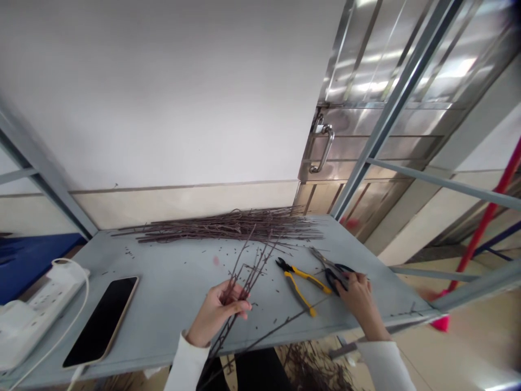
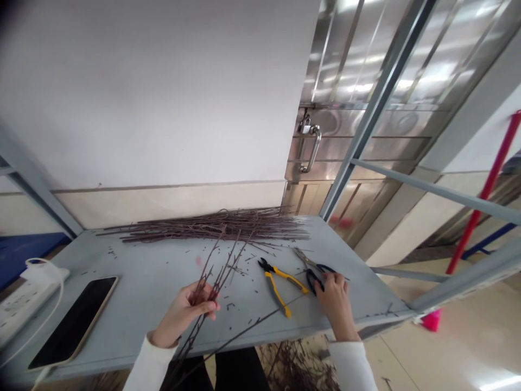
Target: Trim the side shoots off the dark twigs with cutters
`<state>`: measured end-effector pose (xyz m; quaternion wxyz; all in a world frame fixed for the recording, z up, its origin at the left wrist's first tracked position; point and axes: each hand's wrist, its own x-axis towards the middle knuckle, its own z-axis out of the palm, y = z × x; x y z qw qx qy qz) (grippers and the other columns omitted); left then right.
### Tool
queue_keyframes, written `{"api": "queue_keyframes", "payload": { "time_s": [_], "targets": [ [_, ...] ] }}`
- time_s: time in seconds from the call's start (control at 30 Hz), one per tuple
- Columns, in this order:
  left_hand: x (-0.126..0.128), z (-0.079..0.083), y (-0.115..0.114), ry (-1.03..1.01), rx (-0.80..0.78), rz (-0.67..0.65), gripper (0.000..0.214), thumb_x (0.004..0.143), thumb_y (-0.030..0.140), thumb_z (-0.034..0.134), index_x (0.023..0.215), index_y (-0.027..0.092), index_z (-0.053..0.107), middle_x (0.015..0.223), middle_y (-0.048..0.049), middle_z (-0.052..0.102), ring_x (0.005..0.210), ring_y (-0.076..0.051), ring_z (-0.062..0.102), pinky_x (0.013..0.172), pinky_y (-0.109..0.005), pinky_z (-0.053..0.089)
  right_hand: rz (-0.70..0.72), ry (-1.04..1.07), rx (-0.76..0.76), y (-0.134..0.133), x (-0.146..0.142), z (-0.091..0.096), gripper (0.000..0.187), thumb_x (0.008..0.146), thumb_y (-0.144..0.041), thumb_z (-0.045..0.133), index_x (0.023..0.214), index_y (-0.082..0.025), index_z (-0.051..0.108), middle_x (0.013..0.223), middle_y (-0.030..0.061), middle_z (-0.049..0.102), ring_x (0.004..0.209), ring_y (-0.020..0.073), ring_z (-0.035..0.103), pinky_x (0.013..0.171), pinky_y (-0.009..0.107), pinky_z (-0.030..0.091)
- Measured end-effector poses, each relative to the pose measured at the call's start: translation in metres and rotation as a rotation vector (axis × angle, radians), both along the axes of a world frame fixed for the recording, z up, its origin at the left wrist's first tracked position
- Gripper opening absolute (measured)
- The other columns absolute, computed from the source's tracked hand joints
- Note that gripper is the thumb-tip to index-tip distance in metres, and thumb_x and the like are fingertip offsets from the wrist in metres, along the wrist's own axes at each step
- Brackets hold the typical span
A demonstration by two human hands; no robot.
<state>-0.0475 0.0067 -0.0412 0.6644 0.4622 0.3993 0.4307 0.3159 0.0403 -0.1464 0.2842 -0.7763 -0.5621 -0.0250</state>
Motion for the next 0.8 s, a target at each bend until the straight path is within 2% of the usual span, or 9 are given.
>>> {"api": "queue_keyframes", "payload": {
  "time_s": [0.17,0.3,0.4,0.5,0.57,0.67,0.73,0.8],
  "targets": [
    [0.001,-0.001,0.001,0.000,-0.007,0.012,0.043,0.056,0.043,0.081,0.068,0.015,0.050,0.065,-0.0012,0.065,0.045,-0.009,0.056,0.045,-0.021,0.042,0.033,-0.089,-0.134,0.005,0.023,-0.004,0.029,0.074,-0.030,0.052,0.095,-0.012,0.058,0.096,0.0216,0.060,0.094,0.0342,0.058,0.085,0.045,0.044],
    [-0.002,-0.002,0.004,0.019,0.014,0.007,0.045,0.058,0.049,0.080,0.075,0.013,0.059,0.071,-0.0052,0.068,0.040,-0.007,0.052,0.042,-0.020,0.038,0.113,-0.117,-0.255,0.016,0.037,0.007,0.019,0.067,-0.033,0.061,0.079,-0.018,0.061,0.083,0.0144,0.065,0.084,0.0317,0.064,0.076,0.039,0.047],
    [-0.002,-0.002,0.006,0.007,0.027,0.000,0.052,0.057,0.053,0.079,0.082,0.011,0.064,0.070,-0.0053,0.067,0.038,-0.006,0.049,0.042,-0.021,0.037,0.215,-0.120,-0.323,0.025,0.046,0.023,0.012,0.061,-0.029,0.063,0.065,-0.022,0.055,0.069,0.0089,0.066,0.070,0.0266,0.065,0.065,0.033,0.048],
    [-0.002,-0.002,0.007,-0.003,0.032,-0.002,0.055,0.055,0.055,0.079,0.084,0.011,0.065,0.068,-0.0044,0.066,0.037,-0.006,0.048,0.041,-0.021,0.036,0.290,-0.127,-0.350,0.032,0.055,0.044,0.013,0.058,-0.024,0.063,0.061,-0.024,0.051,0.059,0.0034,0.063,0.058,0.0227,0.062,0.057,0.030,0.046],
    [-0.003,-0.003,0.007,-0.006,0.035,-0.013,0.052,0.056,0.054,0.079,0.080,0.011,0.064,0.067,-0.0045,0.066,0.036,-0.005,0.048,0.040,-0.020,0.034,0.313,-0.139,-0.335,0.036,0.062,0.058,0.014,0.056,-0.020,0.062,0.065,-0.023,0.052,0.059,0.0033,0.063,0.057,0.0224,0.062,0.057,0.030,0.045],
    [-0.004,-0.004,0.007,-0.011,0.032,-0.040,0.048,0.055,0.052,0.080,0.073,0.010,0.063,0.066,-0.0047,0.066,0.036,-0.005,0.048,0.040,-0.019,0.033,0.300,-0.165,-0.260,0.041,0.070,0.081,0.021,0.059,-0.016,0.061,0.078,-0.019,0.056,0.067,0.0090,0.065,0.067,0.0260,0.063,0.064,0.034,0.047],
    [-0.005,-0.004,0.007,-0.015,0.024,-0.041,0.048,0.054,0.051,0.081,0.071,0.010,0.063,0.065,-0.0045,0.066,0.036,-0.005,0.048,0.040,-0.019,0.033,0.281,-0.179,-0.202,0.041,0.067,0.098,0.025,0.063,-0.018,0.062,0.088,-0.017,0.057,0.072,0.0118,0.065,0.072,0.0273,0.063,0.068,0.036,0.047],
    [-0.005,-0.004,0.006,-0.022,0.016,-0.040,0.048,0.053,0.051,0.082,0.071,0.011,0.064,0.063,-0.0042,0.065,0.036,-0.005,0.048,0.039,-0.019,0.033,0.305,-0.139,-0.141,0.036,0.053,0.117,0.022,0.069,-0.026,0.063,0.089,-0.018,0.057,0.074,0.0100,0.065,0.068,0.0247,0.062,0.063,0.034,0.048]
  ]
}}
